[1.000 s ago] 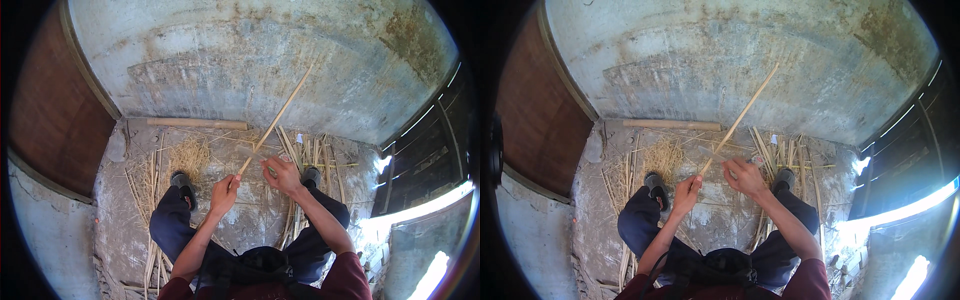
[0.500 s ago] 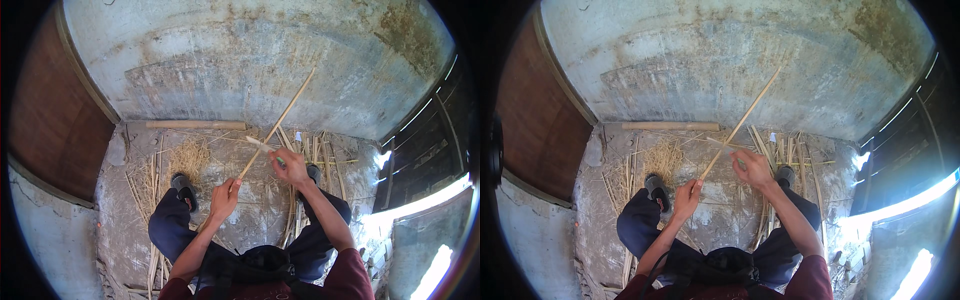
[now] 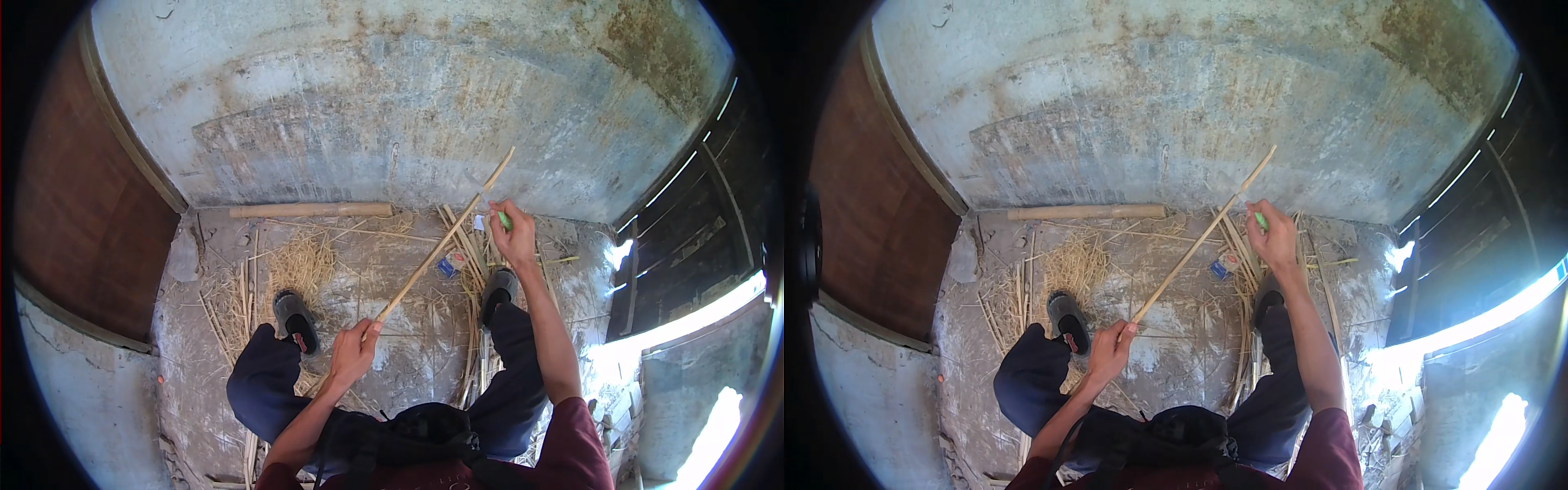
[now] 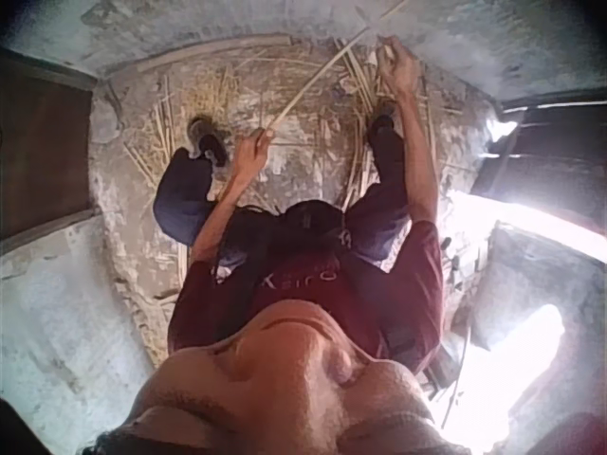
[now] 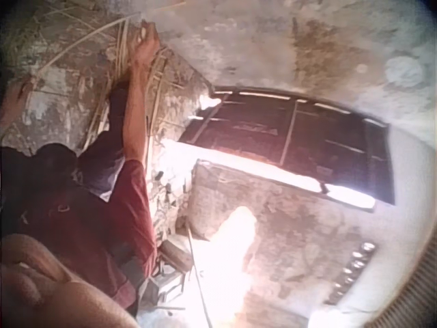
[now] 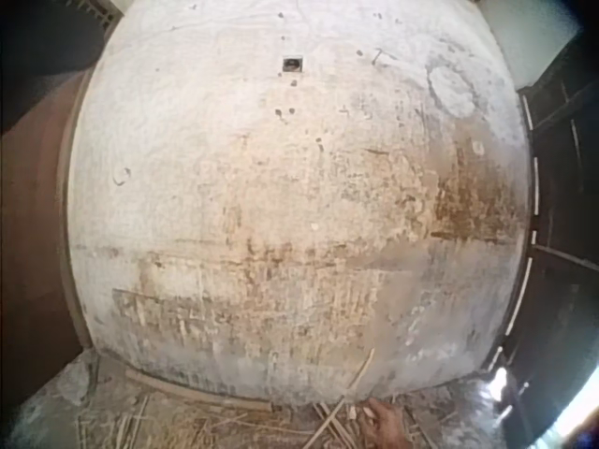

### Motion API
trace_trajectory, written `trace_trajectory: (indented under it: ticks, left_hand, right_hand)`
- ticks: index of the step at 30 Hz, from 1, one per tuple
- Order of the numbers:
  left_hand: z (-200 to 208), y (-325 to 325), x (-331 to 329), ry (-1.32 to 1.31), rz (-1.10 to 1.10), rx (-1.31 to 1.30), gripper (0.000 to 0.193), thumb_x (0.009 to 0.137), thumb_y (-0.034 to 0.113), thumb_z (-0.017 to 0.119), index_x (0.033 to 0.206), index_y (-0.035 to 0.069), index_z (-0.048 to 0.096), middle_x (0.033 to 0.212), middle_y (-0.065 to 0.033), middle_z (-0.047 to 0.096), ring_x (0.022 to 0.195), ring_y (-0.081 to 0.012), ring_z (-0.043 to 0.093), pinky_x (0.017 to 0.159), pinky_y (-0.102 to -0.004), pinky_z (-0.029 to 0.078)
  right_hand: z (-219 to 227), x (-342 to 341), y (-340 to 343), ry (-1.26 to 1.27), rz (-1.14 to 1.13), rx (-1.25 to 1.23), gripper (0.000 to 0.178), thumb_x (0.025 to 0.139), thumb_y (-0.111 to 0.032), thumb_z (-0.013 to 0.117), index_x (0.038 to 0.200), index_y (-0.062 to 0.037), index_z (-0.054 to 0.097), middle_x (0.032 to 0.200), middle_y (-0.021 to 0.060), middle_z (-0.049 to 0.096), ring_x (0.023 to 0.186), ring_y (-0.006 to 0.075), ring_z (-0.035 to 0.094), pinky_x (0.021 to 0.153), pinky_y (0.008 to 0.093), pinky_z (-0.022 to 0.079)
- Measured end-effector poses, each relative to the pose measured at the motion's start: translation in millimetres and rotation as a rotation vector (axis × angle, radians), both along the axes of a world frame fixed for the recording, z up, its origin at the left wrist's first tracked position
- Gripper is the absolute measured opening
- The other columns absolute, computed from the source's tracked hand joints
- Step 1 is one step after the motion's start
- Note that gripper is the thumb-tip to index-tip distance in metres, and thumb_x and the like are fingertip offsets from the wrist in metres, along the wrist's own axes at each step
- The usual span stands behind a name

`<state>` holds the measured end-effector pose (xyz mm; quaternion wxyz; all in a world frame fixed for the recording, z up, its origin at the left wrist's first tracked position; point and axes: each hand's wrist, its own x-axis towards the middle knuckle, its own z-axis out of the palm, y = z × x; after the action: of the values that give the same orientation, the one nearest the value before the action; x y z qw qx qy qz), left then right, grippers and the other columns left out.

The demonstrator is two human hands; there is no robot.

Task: The person carves a wooden stick using a small knife while sitting on the floor. They use the knife to shave thin layers of wood from the surface of the stick multiple times.

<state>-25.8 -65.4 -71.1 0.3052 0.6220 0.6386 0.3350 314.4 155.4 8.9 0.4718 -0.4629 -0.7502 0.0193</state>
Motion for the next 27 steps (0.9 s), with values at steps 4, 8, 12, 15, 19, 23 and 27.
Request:
trace_trajectory:
  ticks: [4,8,12,15,19,23,27]
  left_hand:
    - [-6.4,-10.1,-7.6,0.021,-0.014,-0.049,0.046,0.112,0.044,0.054,0.098,0.002,0.067,0.061,-0.0238,0.057,0.061,-0.048,0.064,0.061,-0.0549,0.045]
    - [-17.0,-22.9,-15.7,0.024,-0.036,-0.078,0.046,0.112,0.044,0.054,0.098,0.002,0.066,0.061,-0.0239,0.058,0.064,-0.0489,0.065,0.062,-0.0554,0.047]
    - [-18.0,-28.3,-21.9,0.034,-0.03,-0.117,0.046,0.112,0.044,0.054,0.097,0.002,0.065,0.061,-0.0238,0.058,0.065,-0.0492,0.066,0.063,-0.0557,0.047]
    - [-21.6,-30.9,-26.7,0.018,-0.013,-0.103,0.046,0.112,0.044,0.054,0.097,0.003,0.065,0.061,-0.0237,0.059,0.065,-0.0497,0.065,0.063,-0.0559,0.047]
    - [-23.3,-32.2,-33.0,0.027,-0.009,-0.095,0.046,0.111,0.044,0.055,0.095,0.003,0.064,0.061,-0.0234,0.058,0.065,-0.0502,0.065,0.063,-0.0565,0.047]
    - [-18.9,-37.6,-34.3,0.016,-0.01,-0.083,0.045,0.111,0.043,0.055,0.093,0.003,0.065,0.061,-0.0232,0.059,0.064,-0.0501,0.064,0.063,-0.0565,0.046]
    - [-24.1,-46.6,-37.6,0.036,-0.036,-0.094,0.044,0.111,0.043,0.055,0.094,0.004,0.065,0.063,-0.0239,0.06,0.064,-0.0503,0.064,0.063,-0.0568,0.047]
  right_hand:
    - [3.2,11.3,9.4,0.038,-0.033,-0.011,0.007,0.096,-0.008,0.07,0.102,-0.0033,0.071,0.092,0.0193,0.077,0.069,0.0355,0.071,0.065,0.0405,0.055]
    - [1.2,24.7,16.4,0.002,-0.126,-0.099,0.009,0.097,-0.01,0.069,0.103,-0.0036,0.071,0.093,0.0182,0.077,0.067,0.0358,0.069,0.065,0.0406,0.055]
    - [-4.5,21.6,17.8,-0.022,-0.1,-0.073,0.009,0.097,-0.01,0.069,0.104,-0.0037,0.071,0.093,0.0182,0.077,0.075,0.0374,0.074,0.068,0.0415,0.057]
    - [-7.0,12.7,20.1,-0.031,-0.093,-0.051,0.009,0.097,-0.01,0.069,0.103,-0.0028,0.071,0.095,0.0171,0.077,0.081,0.0393,0.075,0.071,0.0424,0.058]
    - [-6.8,0.5,16.3,-0.003,-0.049,-0.039,0.009,0.097,-0.009,0.069,0.102,-0.0019,0.071,0.097,0.0173,0.078,0.084,0.041,0.075,0.072,0.0429,0.058]
    - [-7.2,-9.4,4.5,-0.072,0.103,-0.009,0.009,0.095,-0.007,0.07,0.102,-0.0021,0.072,0.095,0.0197,0.076,0.083,0.0413,0.074,0.071,0.0431,0.057]
    - [4.1,14.3,9.3,-0.053,0.055,-0.03,0.01,0.093,-0.006,0.071,0.102,-0.0029,0.073,0.091,0.0183,0.075,0.077,0.0395,0.073,0.069,0.0426,0.056]
